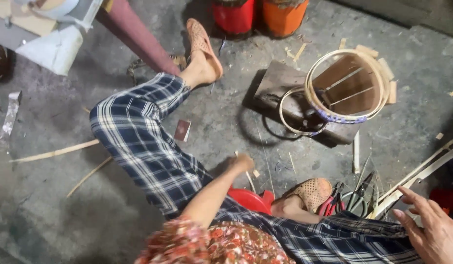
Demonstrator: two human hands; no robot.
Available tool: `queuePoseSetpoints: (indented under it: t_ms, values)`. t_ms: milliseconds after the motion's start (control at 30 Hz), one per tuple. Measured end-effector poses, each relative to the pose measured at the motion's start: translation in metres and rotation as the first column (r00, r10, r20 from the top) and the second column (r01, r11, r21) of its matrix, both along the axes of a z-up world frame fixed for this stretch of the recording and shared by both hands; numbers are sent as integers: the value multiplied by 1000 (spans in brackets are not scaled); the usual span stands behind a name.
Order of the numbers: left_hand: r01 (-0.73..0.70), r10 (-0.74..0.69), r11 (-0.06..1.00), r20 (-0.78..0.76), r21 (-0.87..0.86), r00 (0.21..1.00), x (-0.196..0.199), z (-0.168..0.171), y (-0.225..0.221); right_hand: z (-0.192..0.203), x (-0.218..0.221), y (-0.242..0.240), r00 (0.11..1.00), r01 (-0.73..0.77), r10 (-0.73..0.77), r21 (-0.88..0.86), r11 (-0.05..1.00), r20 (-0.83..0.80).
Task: Sanding wooden slats and assembling them into a circular frame for a percussion instrument.
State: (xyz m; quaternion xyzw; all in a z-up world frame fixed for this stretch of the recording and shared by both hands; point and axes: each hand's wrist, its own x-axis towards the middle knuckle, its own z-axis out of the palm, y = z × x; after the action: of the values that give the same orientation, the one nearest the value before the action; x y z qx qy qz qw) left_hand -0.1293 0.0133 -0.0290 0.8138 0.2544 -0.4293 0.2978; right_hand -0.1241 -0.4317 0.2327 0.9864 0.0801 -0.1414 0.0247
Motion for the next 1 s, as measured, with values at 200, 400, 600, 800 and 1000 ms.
queuePoseSetpoints:
  t_ms: [200, 400, 600, 800, 1000]
  values:
    - [-622, 266, 389, 563, 680, 782, 38, -69, 131, -24, -9, -29, 1000, -18, 18, 12, 1000, 15]
    - [-681, 626, 168, 457, 712, 632, 37, -92, 198, -2, -9, -12, 985, 123, -133, -95, 988, -109]
    - [-798, 555, 234, 597, 555, 578, 29, -129, 210, 31, -5, 12, 964, 261, -257, 48, 964, -72]
    - [-587, 859, 241, 451, -773, -242, 76, -36, 89, 64, 5, 67, 894, 344, -443, 535, 771, 64]
    - [184, 291, 928, 939, -323, 182, 32, 295, -121, 40, -2, 175, 821, 352, -317, 857, -376, -476]
